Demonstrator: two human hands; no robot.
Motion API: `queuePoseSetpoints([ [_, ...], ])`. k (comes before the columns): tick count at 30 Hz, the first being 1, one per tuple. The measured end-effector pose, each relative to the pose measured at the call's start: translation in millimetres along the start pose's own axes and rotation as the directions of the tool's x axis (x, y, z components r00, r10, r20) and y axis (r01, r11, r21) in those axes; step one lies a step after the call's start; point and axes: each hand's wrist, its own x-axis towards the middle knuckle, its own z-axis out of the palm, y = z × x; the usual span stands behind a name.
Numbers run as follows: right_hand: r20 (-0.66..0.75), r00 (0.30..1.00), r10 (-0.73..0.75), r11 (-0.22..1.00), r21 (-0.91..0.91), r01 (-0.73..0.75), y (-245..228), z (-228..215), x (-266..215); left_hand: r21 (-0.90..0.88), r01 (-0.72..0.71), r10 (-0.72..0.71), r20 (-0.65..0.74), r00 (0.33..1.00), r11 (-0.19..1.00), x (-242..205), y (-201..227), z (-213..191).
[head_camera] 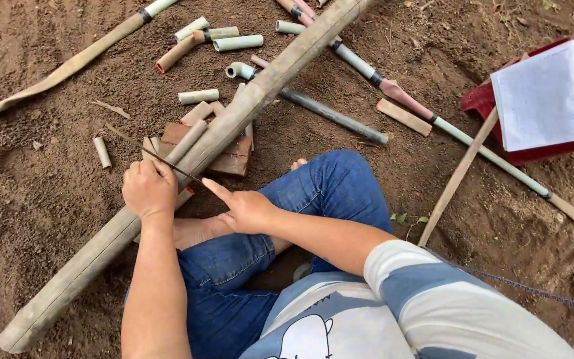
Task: A person sits on the ground and uses a hand saw to cut through a thick bamboo pole.
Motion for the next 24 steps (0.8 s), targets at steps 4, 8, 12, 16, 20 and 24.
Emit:
queuePoseSetpoints([
  [4, -0.016, 0.999, -0.042, 0.999, 0.001, 0.042, -11, -4, 37, -0.002, -0.012, 0.012, -0.001, 1.0, 1.0, -1, -1, 0],
  [8, 0.022, 0.999, -0.04, 0.998, 0.051, 0.039, -14, -4, 10, 0.011, 0.013, -0.013, 0.007, 1.0, 1.0, 3, 5, 2],
  [12, 0.133, 0.989, 0.061, 0.997, 0.033, -0.066, -5, 0, -18, 0.038, 0.067, -0.066, -0.013, 0.998, 0.997, 22, 26, -36],
  [16, 0.145, 0.978, 0.147, 0.982, -0.141, -0.126, -28, -29, -7, -0.06, 0.15, -0.147, 0.054, 0.988, 0.987, 18, 20, -28],
  [20, 0.117, 0.992, 0.055, 0.992, -0.116, -0.041, -24, -20, 6, -0.102, 0.236, -0.227, 0.091, 0.97, 0.967, 9, 17, -39],
  [24, 0.096, 0.992, 0.078, 0.997, -0.008, -0.078, -27, -22, -3, -0.197, 0.32, -0.229, 0.378, 0.897, 0.927, 4, 11, -54],
])
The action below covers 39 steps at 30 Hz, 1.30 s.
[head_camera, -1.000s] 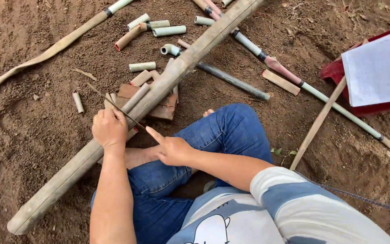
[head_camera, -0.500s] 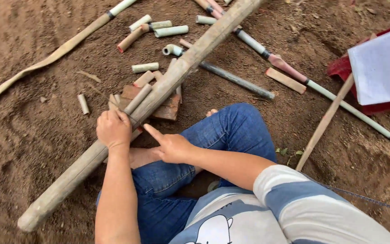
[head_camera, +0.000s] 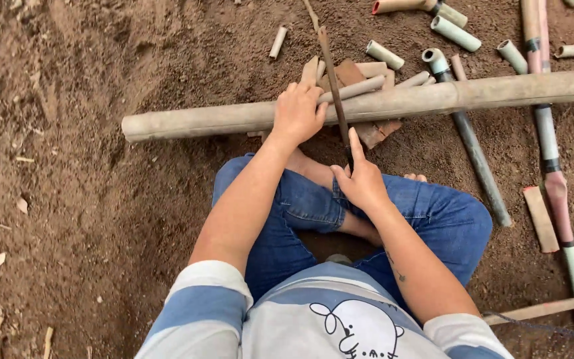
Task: A person sits on the ground and uses a hand saw to cut through a thick bamboo pole.
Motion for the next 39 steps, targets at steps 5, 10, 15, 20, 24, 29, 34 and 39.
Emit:
queuePoseSetpoints([
  [5, 0.014, 1.0, 0.001, 1.0, 0.028, -0.002, 21, 6, -19, -0.008, -0.008, 0.009, 0.022, 1.0, 1.0, -6, -9, 8],
  [10, -0.332, 0.92, -0.21, 0.978, -0.06, 0.202, -11, -15, -42, -0.051, -0.043, 0.04, -0.048, 0.998, 0.998, -11, 6, -14],
  [15, -0.4, 0.883, -0.247, 0.968, -0.143, 0.206, -16, -15, -40, -0.054, -0.047, 0.044, -0.05, 0.998, 0.997, -11, 8, -10],
  [20, -0.29, 0.945, -0.148, 0.983, -0.147, 0.109, 10, 7, -26, -0.033, -0.054, 0.052, -0.039, 0.998, 0.998, -13, 12, -8],
  [24, -0.301, 0.937, -0.178, 0.965, -0.239, 0.107, 16, 11, -22, -0.03, -0.092, 0.089, -0.082, 0.993, 0.995, -11, 13, -7],
  [29, -0.278, 0.947, -0.159, 0.964, -0.249, 0.089, 14, 7, -23, -0.025, -0.132, 0.126, -0.157, 0.979, 0.991, -7, 15, 6],
  [34, -0.113, 0.992, -0.054, 0.988, -0.147, 0.037, 12, 5, -28, 0.088, -0.174, 0.185, -0.14, 0.973, 0.981, -1, 9, 29],
  [39, -0.077, 0.997, -0.028, 0.985, -0.169, 0.015, 32, 15, -40, 0.059, -0.156, 0.163, -0.147, 0.976, 0.986, 1, 8, 38],
])
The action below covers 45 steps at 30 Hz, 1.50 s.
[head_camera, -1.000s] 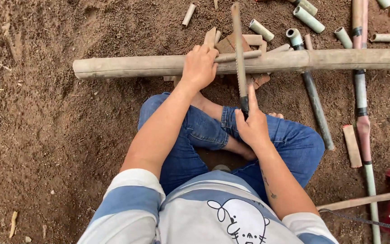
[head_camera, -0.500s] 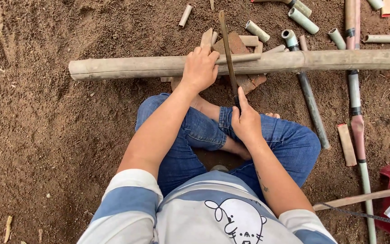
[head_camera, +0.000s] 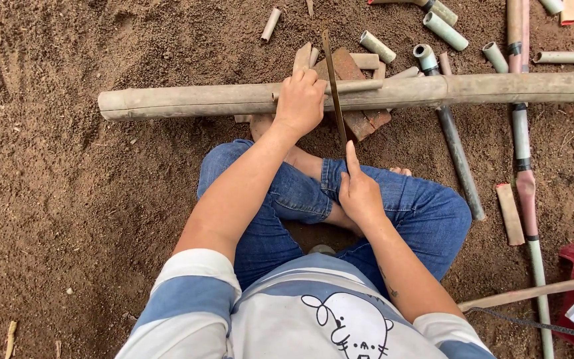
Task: A person sits on the ground and uses a hand saw to cut through a thick bamboo pole.
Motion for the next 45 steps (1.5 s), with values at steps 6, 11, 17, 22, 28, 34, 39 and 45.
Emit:
queuePoseSetpoints([
  [6, 0.055, 0.996, 0.073, 0.997, -0.027, -0.072, -10, -14, -5, -0.042, -0.029, 0.028, -0.036, 0.999, 0.999, 0, -6, 26],
  [11, 0.023, 0.999, 0.022, 0.998, -0.054, -0.02, -27, -33, 45, -0.058, -0.083, 0.079, -0.066, 0.995, 0.995, 1, -4, 12],
  [17, -0.002, 1.0, -0.008, 0.999, -0.042, 0.008, -24, -25, 45, -0.086, -0.032, 0.026, -0.071, 0.997, 0.996, 9, -13, 21],
  [22, 0.066, 0.995, 0.07, 0.997, -0.03, -0.068, 7, -9, 0, -0.108, -0.039, 0.043, 0.032, 0.999, 0.993, 17, -18, 10],
  [28, 0.096, 0.995, 0.032, 0.999, -0.04, -0.028, -7, -20, 22, -0.084, -0.086, 0.09, 0.036, 0.995, 0.993, 25, -27, -9],
  [34, 0.106, 0.993, 0.046, 0.999, 0.002, -0.046, -8, -21, 16, -0.131, -0.071, 0.078, 0.049, 0.996, 0.989, 21, -24, -25],
  [39, 0.118, 0.987, 0.11, 0.994, 0.007, -0.112, -8, -24, -5, -0.131, -0.07, 0.081, 0.08, 0.994, 0.989, 10, -15, -14],
  [45, 0.115, 0.98, 0.161, 0.986, 0.015, -0.163, -17, -31, -20, -0.102, -0.084, 0.087, 0.031, 0.996, 0.991, 13, -10, -11],
])
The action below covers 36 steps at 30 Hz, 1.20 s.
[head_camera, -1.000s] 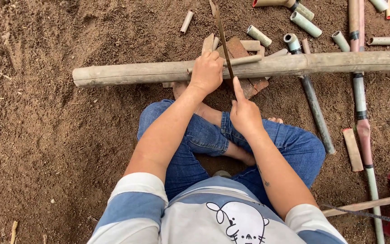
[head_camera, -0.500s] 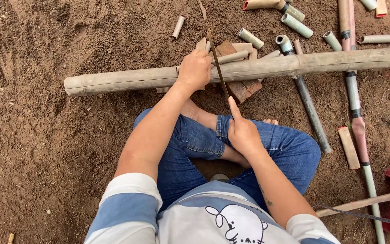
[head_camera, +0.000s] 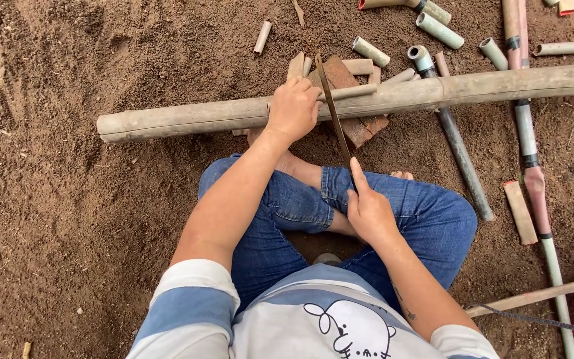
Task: A person sits on the ground and uses a hand saw to cut through a thick bamboo pole.
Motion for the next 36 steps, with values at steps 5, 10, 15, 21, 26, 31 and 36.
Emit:
queuePoseSetpoints([
  [5, -0.011, 1.0, -0.013, 1.0, -0.023, 0.013, 1, 1, 5, 0.015, 0.027, -0.027, -0.022, 0.999, 1.0, -5, -9, 23],
  [10, -0.008, 1.0, -0.021, 1.0, -0.004, 0.02, 0, -9, 28, -0.017, -0.005, 0.005, 0.009, 1.0, 1.0, 3, -14, 16],
  [15, -0.06, 0.993, -0.101, 0.995, -0.01, 0.1, -11, -5, 84, -0.019, 0.035, -0.032, 0.11, 0.993, 0.999, 2, 0, -9],
  [21, -0.059, 0.991, -0.12, 0.992, -0.041, 0.118, -15, -6, 80, 0.012, 0.046, -0.046, 0.012, 0.999, 0.999, 2, -10, 8],
  [26, -0.001, 0.998, -0.063, 0.997, -0.041, 0.062, -11, -9, 37, -0.027, 0.096, -0.095, 0.055, 0.994, 0.995, 5, -4, -3],
  [31, 0.022, 0.998, -0.055, 0.998, -0.04, 0.056, 1, -14, 45, -0.018, 0.077, -0.076, 0.065, 0.995, 0.997, 6, -14, 3],
  [36, -0.018, 0.995, -0.098, 0.994, -0.038, 0.098, -22, -23, 82, -0.044, 0.055, -0.052, 0.077, 0.996, 0.997, 2, -4, 0],
])
